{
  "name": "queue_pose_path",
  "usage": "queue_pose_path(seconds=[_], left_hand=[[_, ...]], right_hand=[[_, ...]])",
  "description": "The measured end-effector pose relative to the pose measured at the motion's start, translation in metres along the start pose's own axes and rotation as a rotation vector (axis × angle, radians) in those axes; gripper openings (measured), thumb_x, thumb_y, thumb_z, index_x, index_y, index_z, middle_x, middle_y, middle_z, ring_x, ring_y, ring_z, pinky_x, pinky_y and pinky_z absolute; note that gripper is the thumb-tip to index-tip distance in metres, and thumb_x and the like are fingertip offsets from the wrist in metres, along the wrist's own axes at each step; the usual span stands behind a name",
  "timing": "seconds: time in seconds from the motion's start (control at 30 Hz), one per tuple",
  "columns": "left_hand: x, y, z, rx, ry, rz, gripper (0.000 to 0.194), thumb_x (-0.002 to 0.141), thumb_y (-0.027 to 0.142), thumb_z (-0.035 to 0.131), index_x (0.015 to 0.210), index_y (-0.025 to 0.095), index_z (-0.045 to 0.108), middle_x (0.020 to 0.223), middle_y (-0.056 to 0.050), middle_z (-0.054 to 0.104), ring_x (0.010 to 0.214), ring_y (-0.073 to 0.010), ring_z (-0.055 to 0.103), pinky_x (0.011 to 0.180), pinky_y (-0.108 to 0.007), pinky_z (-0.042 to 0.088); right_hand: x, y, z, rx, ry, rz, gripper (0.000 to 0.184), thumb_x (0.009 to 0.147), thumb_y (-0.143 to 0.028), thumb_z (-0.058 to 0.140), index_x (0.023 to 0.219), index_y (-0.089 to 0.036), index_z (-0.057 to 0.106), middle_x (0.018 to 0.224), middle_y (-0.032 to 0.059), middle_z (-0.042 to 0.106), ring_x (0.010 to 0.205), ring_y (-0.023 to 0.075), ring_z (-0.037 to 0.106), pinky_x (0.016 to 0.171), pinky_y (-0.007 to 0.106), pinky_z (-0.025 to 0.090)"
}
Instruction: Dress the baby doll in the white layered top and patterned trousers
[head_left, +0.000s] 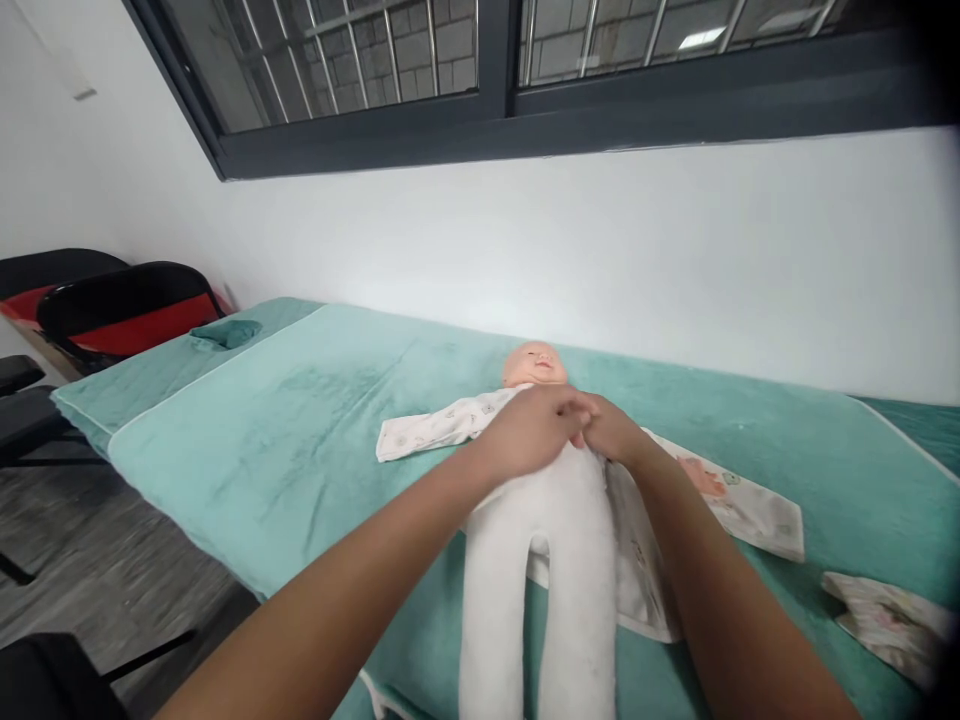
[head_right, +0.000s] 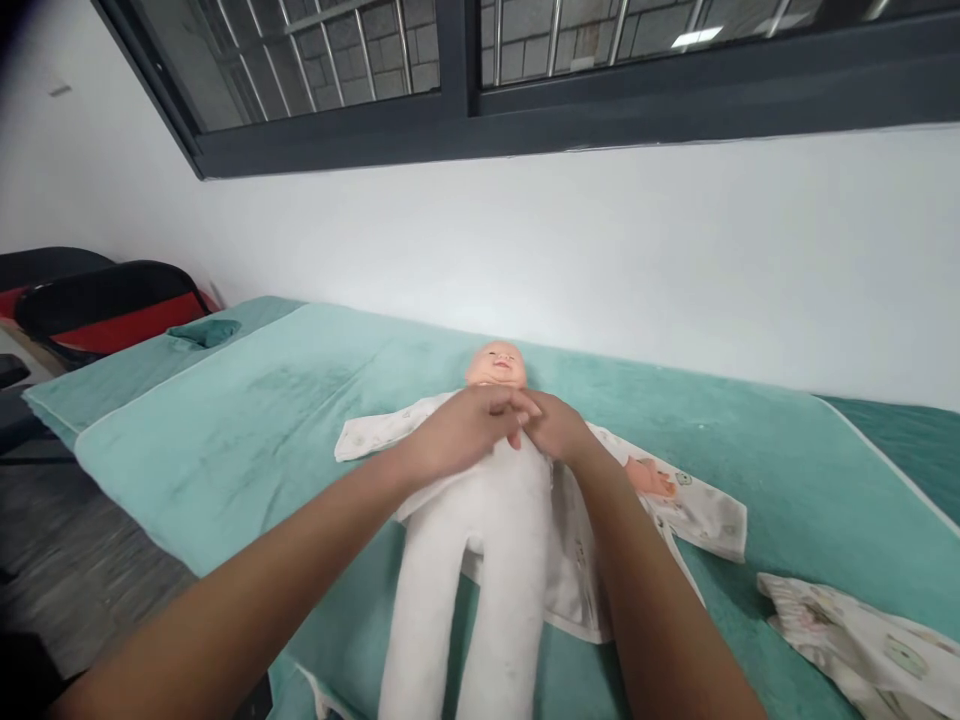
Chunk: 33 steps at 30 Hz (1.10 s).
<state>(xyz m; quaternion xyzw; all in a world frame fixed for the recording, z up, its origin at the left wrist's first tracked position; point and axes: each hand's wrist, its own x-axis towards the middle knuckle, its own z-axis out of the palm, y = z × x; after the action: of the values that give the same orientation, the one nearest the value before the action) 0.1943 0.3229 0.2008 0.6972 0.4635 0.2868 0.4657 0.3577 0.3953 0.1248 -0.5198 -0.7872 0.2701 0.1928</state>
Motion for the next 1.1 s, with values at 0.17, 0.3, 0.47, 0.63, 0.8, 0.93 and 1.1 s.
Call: queue_pose_path(seconds=[0.17,0.3,0.47,0.63,0.8,0.93,1.1], left_hand=[[-0.062,-0.001,0.015,0.091,-0.075,0.118,0.032,0.097,0.031,0.042,0.117,0.028,0.066,0.102,-0.001,0.069,0.078,-0.0132,0.066,0.069,-0.027,0.051],[-0.109,-0.054,0.010,0.354,0.355,0.332,0.044,0.089,0.006,0.040,0.123,0.025,0.060,0.121,-0.004,0.062,0.115,-0.0177,0.057,0.100,-0.034,0.046],[-0.136,-0.119,0.004,0.466,0.435,0.094,0.064,0.081,-0.002,0.040,0.136,0.030,0.047,0.137,-0.005,0.051,0.125,-0.0189,0.050,0.106,-0.037,0.043],[-0.137,-0.120,0.016,0.302,0.465,-0.013,0.013,0.095,0.020,0.046,0.103,0.024,0.056,0.103,-0.002,0.062,0.096,-0.0171,0.059,0.086,-0.032,0.048],[-0.150,-0.107,0.025,0.197,0.447,0.142,0.012,0.096,0.021,0.046,0.088,0.022,0.054,0.088,0.000,0.058,0.081,-0.0127,0.056,0.076,-0.026,0.045],[-0.153,-0.113,0.004,0.077,0.256,0.081,0.019,0.098,0.027,0.045,0.096,0.023,0.063,0.095,-0.002,0.064,0.090,-0.0148,0.062,0.083,-0.027,0.049],[-0.128,-0.154,-0.047,0.546,0.625,0.022,0.041,0.095,0.030,0.050,0.136,0.026,0.051,0.147,-0.009,0.047,0.138,-0.0254,0.044,0.115,-0.044,0.037]], right_hand=[[-0.002,-0.003,-0.001,0.036,0.027,0.072,0.059,0.096,-0.066,0.026,0.094,-0.025,0.068,0.106,0.0076,0.074,0.095,0.0275,0.065,0.081,0.036,0.046],[-0.004,-0.008,-0.003,-0.008,0.040,0.111,0.060,0.096,-0.067,0.025,0.100,-0.026,0.069,0.112,0.0068,0.073,0.101,0.0295,0.064,0.083,0.039,0.045],[-0.011,-0.026,-0.001,-0.190,0.370,-0.078,0.029,0.096,-0.036,0.044,0.110,-0.025,0.066,0.115,0.0071,0.068,0.105,0.0284,0.062,0.082,0.040,0.047],[-0.014,-0.044,0.008,-0.115,0.291,-0.601,0.036,0.091,-0.009,0.041,0.110,-0.028,0.066,0.126,0.0009,0.065,0.124,0.0215,0.053,0.103,0.039,0.041],[-0.012,-0.040,0.006,-0.152,0.355,-0.497,0.026,0.087,-0.006,0.044,0.083,-0.025,0.062,0.095,-0.0002,0.069,0.111,0.0228,0.057,0.094,0.039,0.044],[-0.012,-0.032,0.001,-0.184,0.441,-0.466,0.023,0.085,-0.005,0.043,0.079,-0.023,0.057,0.092,0.0030,0.065,0.103,0.0236,0.058,0.082,0.038,0.045],[-0.011,-0.024,0.001,-0.090,0.440,-0.354,0.026,0.086,-0.006,0.042,0.078,-0.023,0.059,0.100,0.0029,0.066,0.106,0.0235,0.060,0.078,0.037,0.046]])
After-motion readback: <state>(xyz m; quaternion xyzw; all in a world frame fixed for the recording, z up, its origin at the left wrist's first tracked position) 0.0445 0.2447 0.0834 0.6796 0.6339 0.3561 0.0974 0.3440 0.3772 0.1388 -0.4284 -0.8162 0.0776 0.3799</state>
